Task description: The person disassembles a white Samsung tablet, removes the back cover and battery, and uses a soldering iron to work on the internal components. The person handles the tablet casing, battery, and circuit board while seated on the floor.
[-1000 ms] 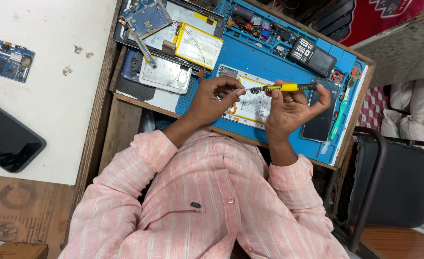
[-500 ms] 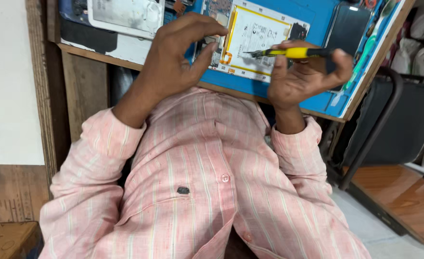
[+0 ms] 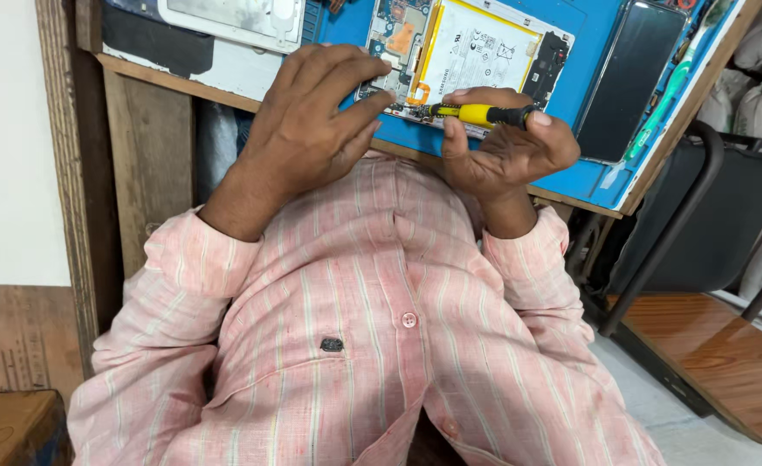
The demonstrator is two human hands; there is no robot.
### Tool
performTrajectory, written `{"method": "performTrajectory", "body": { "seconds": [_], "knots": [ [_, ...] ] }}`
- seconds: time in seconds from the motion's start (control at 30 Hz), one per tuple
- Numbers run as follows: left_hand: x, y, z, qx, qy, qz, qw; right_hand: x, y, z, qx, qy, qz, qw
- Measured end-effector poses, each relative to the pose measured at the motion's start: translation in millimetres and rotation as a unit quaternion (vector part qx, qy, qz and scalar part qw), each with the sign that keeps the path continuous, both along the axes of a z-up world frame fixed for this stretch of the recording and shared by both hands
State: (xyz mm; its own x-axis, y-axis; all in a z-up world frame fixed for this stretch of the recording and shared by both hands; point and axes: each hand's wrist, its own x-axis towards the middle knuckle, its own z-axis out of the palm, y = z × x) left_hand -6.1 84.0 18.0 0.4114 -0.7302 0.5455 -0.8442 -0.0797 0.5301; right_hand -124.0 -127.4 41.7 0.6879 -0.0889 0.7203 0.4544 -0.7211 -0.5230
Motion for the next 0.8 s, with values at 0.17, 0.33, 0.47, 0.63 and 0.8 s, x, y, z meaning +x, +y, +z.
{"method": "performTrajectory", "body": {
  "seconds": [0.17, 0.33, 0.47, 0.63, 0.8],
  "knots": [
    [0, -3, 6, 0.001, -0.044, 0.025, 0.999, 2, -6, -4, 0.004, -0.015, 0.006, 1.000],
    [-33, -10, 26, 0.146, -0.105, 0.123, 0.976, 4, -10, -6, 0.008, -0.031, 0.009, 0.999],
    [-40, -10, 29, 0.203, -0.099, 0.133, 0.965, 3, -9, -8, 0.023, -0.025, 0.010, 0.999],
    [-36, -8, 30, 0.219, -0.068, 0.125, 0.965, 3, -5, -9, 0.010, -0.016, 0.008, 1.000],
    [-34, -5, 28, 0.211, -0.024, 0.110, 0.971, 3, -3, -12, 0.010, -0.019, 0.006, 1.000]
  ]
}}
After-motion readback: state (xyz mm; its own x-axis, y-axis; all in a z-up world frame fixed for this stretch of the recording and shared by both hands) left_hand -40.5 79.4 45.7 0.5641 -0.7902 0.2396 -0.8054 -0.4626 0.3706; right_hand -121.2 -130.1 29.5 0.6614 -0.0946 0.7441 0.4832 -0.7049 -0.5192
